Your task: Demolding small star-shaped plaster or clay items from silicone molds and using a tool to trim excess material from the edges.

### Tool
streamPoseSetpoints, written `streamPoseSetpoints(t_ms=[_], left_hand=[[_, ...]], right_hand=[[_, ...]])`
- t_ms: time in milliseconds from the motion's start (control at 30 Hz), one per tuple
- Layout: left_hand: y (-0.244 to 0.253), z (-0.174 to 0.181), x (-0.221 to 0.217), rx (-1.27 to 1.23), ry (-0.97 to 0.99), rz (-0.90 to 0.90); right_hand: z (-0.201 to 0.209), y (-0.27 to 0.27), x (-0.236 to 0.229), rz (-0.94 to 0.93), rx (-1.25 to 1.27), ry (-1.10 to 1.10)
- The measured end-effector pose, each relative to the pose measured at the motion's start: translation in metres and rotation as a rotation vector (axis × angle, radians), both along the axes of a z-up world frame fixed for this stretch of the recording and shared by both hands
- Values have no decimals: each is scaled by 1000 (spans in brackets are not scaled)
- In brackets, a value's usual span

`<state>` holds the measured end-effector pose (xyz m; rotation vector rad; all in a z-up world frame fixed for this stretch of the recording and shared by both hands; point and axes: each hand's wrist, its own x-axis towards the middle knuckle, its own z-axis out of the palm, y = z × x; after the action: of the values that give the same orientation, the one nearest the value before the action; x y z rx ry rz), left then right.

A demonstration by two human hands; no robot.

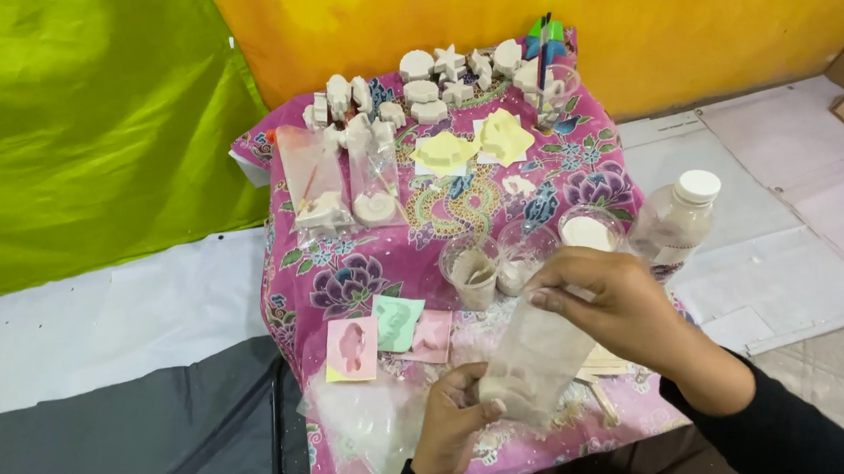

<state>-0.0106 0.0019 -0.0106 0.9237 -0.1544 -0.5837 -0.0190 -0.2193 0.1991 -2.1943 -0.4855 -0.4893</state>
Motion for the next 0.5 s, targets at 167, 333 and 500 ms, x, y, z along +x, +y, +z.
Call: streamPoseSetpoints(t_ms=[167,333,500], left_hand=[[-16,33,25,0,-181,19],[-18,64,69,-100,-277,138],[-19,1,128,-55,12,311]], right_hand=[[32,8,38,24,-222,-28],[85,-20,116,-160,-258,-16],[96,-104,237,-605,-12,48]])
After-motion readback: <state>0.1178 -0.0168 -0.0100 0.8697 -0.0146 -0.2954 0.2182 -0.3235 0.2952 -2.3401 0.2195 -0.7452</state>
